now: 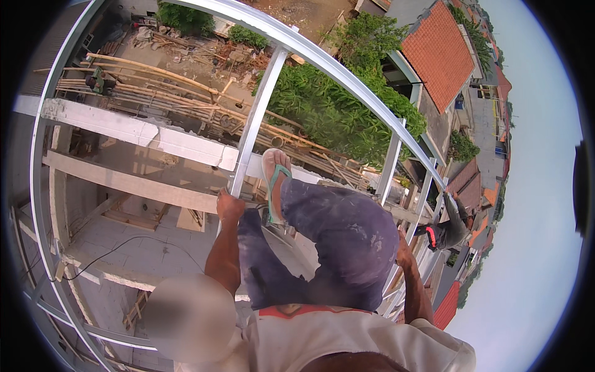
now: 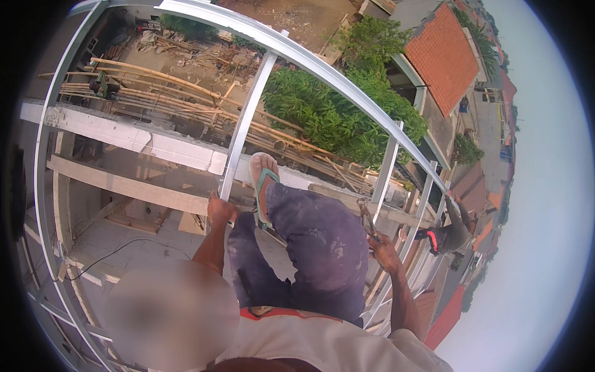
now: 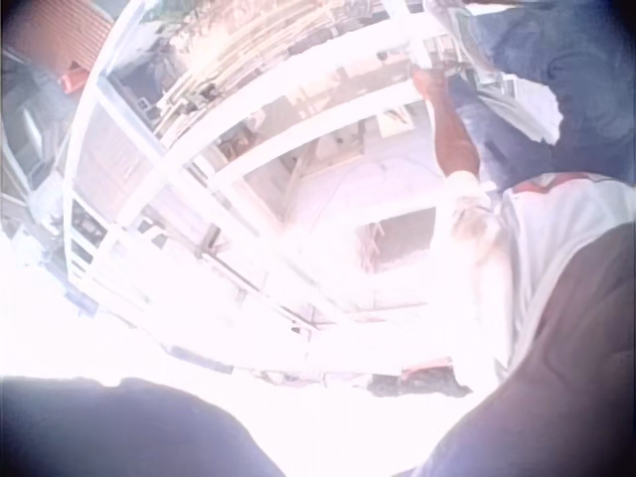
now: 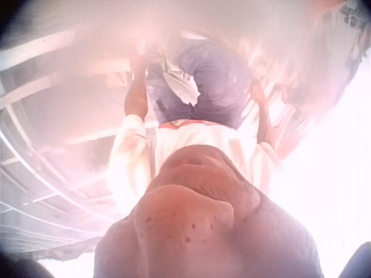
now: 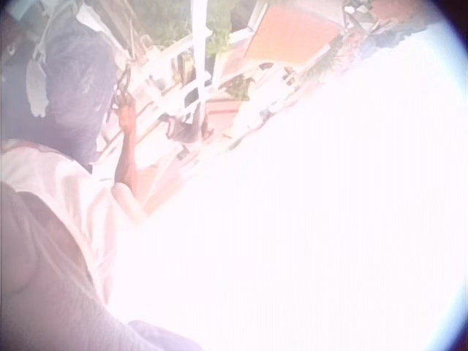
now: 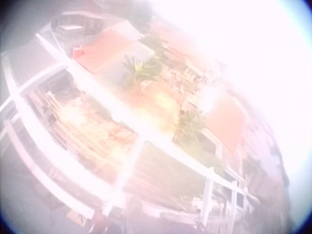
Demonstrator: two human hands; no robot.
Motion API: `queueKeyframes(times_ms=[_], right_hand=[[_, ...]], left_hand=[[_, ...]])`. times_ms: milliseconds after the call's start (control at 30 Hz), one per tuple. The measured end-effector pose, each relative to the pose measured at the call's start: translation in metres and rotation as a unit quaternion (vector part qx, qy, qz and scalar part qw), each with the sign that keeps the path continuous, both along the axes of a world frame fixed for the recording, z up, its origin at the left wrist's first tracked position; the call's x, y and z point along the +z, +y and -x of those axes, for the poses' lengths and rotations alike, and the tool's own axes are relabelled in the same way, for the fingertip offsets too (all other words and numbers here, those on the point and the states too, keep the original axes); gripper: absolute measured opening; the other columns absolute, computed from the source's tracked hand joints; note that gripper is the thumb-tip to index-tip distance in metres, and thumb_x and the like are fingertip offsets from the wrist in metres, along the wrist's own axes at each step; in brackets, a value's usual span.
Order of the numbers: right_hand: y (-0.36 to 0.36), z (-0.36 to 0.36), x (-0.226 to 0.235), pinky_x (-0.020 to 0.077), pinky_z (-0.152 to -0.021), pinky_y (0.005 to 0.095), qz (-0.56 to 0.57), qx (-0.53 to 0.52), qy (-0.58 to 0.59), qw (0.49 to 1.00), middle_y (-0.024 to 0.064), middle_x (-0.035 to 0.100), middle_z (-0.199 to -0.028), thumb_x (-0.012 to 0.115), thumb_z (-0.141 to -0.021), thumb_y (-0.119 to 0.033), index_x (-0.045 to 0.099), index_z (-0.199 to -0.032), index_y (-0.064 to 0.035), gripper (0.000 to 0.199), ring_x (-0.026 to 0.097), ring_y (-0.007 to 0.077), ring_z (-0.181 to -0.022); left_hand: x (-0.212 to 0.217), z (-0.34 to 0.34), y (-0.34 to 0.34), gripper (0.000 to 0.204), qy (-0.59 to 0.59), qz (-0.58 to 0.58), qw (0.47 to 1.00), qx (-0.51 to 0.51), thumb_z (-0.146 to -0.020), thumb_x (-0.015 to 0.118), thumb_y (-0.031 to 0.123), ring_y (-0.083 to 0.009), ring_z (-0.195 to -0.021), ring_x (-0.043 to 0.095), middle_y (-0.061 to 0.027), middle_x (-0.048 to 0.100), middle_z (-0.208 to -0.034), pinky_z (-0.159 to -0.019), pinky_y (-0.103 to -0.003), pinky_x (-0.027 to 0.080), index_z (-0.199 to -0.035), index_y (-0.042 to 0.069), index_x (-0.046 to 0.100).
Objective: The person positions and secures white metal frame sections on a rooftop structure using a wrench. He aligns the frame pieces, tightens fasteners at joints, and adjusts the frame to fit the existing structure.
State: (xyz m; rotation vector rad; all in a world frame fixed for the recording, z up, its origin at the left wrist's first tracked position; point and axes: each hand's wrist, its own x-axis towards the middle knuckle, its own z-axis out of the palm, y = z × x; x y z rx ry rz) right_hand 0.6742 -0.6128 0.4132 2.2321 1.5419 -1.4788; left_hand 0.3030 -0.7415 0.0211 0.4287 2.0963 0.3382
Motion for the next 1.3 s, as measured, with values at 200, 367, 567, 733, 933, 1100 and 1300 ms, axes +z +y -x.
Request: queueKeyframes(times_ms=[200,367,567,733,933,1100,1300], right_hand=[[0.041,0.065,-0.006,0.0533,-0.077,0.0318,0.011,0.105,0.025,0.994,0.0070,0.076,-0.105,0.057,-0.103,-0.015,0.067,-0.138,-0.0028,0.039,0.066,0.0150,-0.086],[0.126,0.126,-0.061,0.0547,-0.079,0.0315,0.106,0.027,0.138,0.984,0.0080,0.074,-0.110,0.059,-0.100,-0.017,0.067,-0.140,-0.0039,0.042,0.066,0.0140,-0.091],[0.237,0.211,-0.128,0.0634,-0.087,0.0430,0.196,0.029,0.219,0.955,0.0163,0.071,-0.129,0.057,-0.102,-0.009,0.049,-0.154,-0.0008,0.053,0.071,0.0260,-0.111],[0.311,0.233,-0.183,0.0657,-0.091,0.0531,0.220,-0.077,0.327,0.916,0.0261,0.064,-0.141,0.053,-0.098,0.001,0.042,-0.155,0.0036,0.058,0.069,0.0374,-0.120],[0.393,0.270,-0.215,0.0641,-0.097,0.0505,0.208,-0.065,0.335,0.917,0.0219,0.065,-0.142,0.053,-0.102,-0.005,0.039,-0.158,0.0020,0.058,0.069,0.0336,-0.122],[0.414,0.295,-0.228,0.0634,-0.098,0.0510,0.195,-0.074,0.333,0.920,0.0218,0.065,-0.143,0.052,-0.102,-0.004,0.040,-0.158,0.0022,0.057,0.069,0.0338,-0.123],[0.432,0.320,-0.250,0.0651,-0.094,0.0560,0.206,-0.091,0.359,0.906,0.0261,0.062,-0.143,0.054,-0.103,0.000,0.039,-0.157,0.0048,0.057,0.068,0.0386,-0.123]], left_hand=[[0.011,0.011,-0.001,0.084,0.002,-0.018,0.996,-0.082,-0.074,0.086,0.025,-0.0430,-0.126,0.065,-0.0283,0.062,-0.138,-0.109,-0.047,0.053,-0.144,-0.004,0.050],[0.050,0.122,0.043,0.060,-0.105,-0.111,0.978,-0.143,-0.081,0.084,0.023,-0.0394,-0.106,0.074,-0.0252,0.074,-0.121,-0.095,-0.044,0.059,-0.132,-0.004,0.065],[0.127,0.252,0.253,0.058,0.237,-0.274,0.919,-0.155,-0.090,0.080,0.016,-0.0419,-0.122,0.062,-0.0254,0.065,-0.129,-0.106,-0.050,0.049,-0.139,-0.005,0.056],[0.132,0.319,0.483,0.097,0.387,-0.286,0.827,-0.291,-0.080,0.088,0.018,-0.0394,-0.152,0.035,-0.0170,0.039,-0.161,-0.122,-0.058,0.032,-0.159,0.008,0.034],[0.103,0.377,0.647,0.117,0.431,-0.161,0.725,-0.513,-0.070,0.094,0.026,-0.0334,-0.160,0.026,-0.0119,0.035,-0.167,-0.131,-0.058,0.020,-0.164,0.011,0.027],[0.065,0.395,0.698,0.085,0.404,-0.201,0.658,-0.603,-0.071,0.090,0.028,-0.0339,-0.138,0.054,-0.0190,0.057,-0.140,-0.122,-0.044,0.038,-0.138,0.002,0.045],[0.028,0.416,0.695,0.066,0.433,-0.253,0.664,-0.555,-0.069,0.082,0.015,-0.0306,-0.127,0.058,-0.0138,0.061,-0.127,-0.111,-0.045,0.043,-0.125,0.007,0.049]])
